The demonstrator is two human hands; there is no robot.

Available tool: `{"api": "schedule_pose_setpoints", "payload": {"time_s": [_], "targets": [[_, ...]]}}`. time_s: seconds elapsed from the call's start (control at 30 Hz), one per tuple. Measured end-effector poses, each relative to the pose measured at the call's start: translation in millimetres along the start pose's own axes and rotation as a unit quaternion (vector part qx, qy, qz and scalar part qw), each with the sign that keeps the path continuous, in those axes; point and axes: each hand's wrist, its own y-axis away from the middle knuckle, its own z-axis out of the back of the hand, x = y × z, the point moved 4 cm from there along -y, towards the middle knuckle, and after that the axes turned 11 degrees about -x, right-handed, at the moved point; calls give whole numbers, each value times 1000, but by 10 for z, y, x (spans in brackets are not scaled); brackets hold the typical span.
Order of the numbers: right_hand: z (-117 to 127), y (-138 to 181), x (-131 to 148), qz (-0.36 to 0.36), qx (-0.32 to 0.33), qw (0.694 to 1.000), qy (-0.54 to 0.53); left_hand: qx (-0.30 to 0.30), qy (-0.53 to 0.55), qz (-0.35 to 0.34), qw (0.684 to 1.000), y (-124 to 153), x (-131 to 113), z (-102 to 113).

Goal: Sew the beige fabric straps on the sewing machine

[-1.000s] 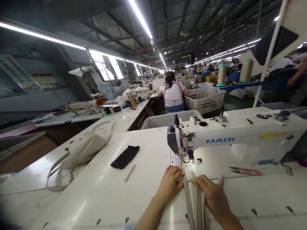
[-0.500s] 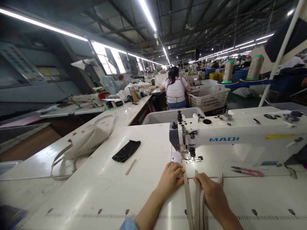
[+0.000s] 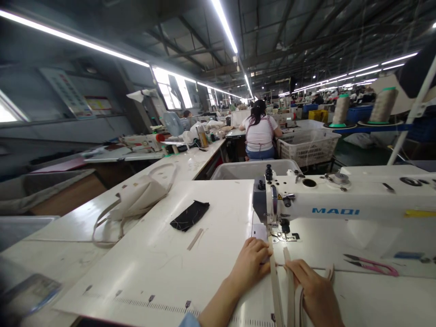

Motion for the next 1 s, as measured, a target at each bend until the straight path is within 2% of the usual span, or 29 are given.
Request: {"api": "schedule_pose_setpoints", "payload": {"time_s": [0.37, 0.63, 0.83, 1.0], "targets": [[-55, 109, 9, -39, -66, 997, 12, 17, 1, 5, 1000, 51, -1, -26], [-65, 118, -53, -24, -58, 998, 15, 9, 8, 4, 1000, 56, 20, -56], [-12, 67, -48, 32, -53, 998, 22, 14, 0, -2, 1000, 33, 16, -50], [51, -12, 32, 19, -39, 999, 15, -3, 7, -1, 1000, -14, -4, 0]]}}
